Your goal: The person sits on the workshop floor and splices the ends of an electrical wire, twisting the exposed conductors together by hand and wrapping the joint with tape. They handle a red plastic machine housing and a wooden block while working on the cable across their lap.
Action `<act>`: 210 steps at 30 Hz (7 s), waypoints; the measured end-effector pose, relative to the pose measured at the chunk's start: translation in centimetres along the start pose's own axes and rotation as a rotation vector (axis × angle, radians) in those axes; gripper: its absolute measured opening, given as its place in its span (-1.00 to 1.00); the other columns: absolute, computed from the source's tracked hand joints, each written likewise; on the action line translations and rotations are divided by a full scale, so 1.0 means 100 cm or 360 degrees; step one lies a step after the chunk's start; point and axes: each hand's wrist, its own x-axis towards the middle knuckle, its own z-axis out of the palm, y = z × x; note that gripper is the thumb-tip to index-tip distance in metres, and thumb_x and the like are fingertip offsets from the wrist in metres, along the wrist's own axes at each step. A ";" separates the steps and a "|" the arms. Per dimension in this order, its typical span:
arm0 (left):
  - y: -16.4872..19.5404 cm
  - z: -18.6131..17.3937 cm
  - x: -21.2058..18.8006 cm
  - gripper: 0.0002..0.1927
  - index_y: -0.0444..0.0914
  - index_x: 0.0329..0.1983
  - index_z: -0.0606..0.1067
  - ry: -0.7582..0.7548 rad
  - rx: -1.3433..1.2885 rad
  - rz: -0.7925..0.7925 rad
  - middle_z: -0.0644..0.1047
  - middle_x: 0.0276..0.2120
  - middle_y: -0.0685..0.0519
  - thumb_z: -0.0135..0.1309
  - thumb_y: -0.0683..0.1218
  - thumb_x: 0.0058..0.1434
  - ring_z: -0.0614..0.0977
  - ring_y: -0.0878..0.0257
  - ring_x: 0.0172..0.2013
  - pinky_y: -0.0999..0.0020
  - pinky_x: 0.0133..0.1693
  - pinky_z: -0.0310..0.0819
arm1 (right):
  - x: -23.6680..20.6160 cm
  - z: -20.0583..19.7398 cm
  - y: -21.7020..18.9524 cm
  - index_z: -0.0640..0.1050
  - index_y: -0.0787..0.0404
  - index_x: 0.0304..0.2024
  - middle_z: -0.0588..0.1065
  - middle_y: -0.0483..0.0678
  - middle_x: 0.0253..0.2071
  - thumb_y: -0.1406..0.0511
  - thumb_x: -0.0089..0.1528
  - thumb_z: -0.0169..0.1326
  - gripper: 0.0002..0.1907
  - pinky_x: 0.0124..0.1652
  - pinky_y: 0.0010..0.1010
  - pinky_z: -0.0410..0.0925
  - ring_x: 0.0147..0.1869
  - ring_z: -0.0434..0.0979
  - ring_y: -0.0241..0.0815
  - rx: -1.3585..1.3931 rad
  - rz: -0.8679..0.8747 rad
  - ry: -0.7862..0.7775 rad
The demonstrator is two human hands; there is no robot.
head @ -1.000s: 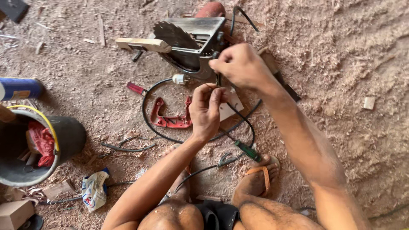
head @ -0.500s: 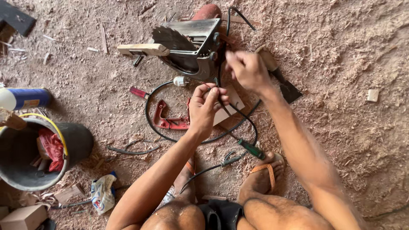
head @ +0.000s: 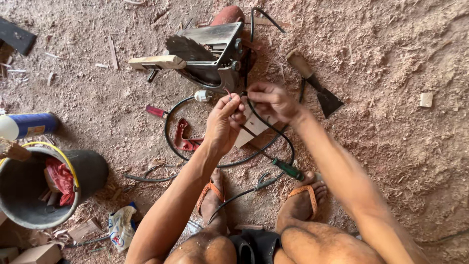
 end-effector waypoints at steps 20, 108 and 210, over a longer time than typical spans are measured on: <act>-0.067 -0.038 0.021 -0.76 -0.34 -0.22 0.47 0.0289 0.2810 0.1564 0.57 -0.39 -0.14 0.16 -0.11 0.11 0.60 -0.02 -0.38 0.07 -0.36 0.42 | 0.072 0.121 -0.036 0.68 0.14 -0.36 0.63 0.02 -0.39 0.24 0.01 0.21 -0.81 -0.37 -0.25 0.47 -0.38 0.63 -0.14 -0.3009 0.0503 0.0162; -0.054 -0.033 0.002 -0.75 -0.40 -0.03 0.35 -0.0082 0.2712 0.1752 0.49 -0.27 -0.20 0.02 -0.30 0.22 0.54 -0.12 -0.26 -0.03 -0.18 0.45 | 0.068 0.115 -0.066 0.63 0.15 -0.42 0.53 -0.02 -0.46 0.27 0.08 0.13 -0.89 -0.40 -0.27 0.40 -0.43 0.54 -0.17 -0.2914 0.0638 0.0020; 0.001 -0.003 -0.037 -0.84 -0.29 0.03 0.39 -0.0008 0.1666 0.0964 0.63 -0.23 0.00 0.03 -0.20 0.42 0.68 0.28 -0.24 0.36 -0.20 0.59 | 0.034 0.064 -0.064 0.50 0.26 -0.29 0.52 -0.04 -0.43 0.27 0.48 -0.03 -0.74 -0.58 -0.52 0.32 -0.50 0.49 -0.31 -0.1713 -0.0678 0.0423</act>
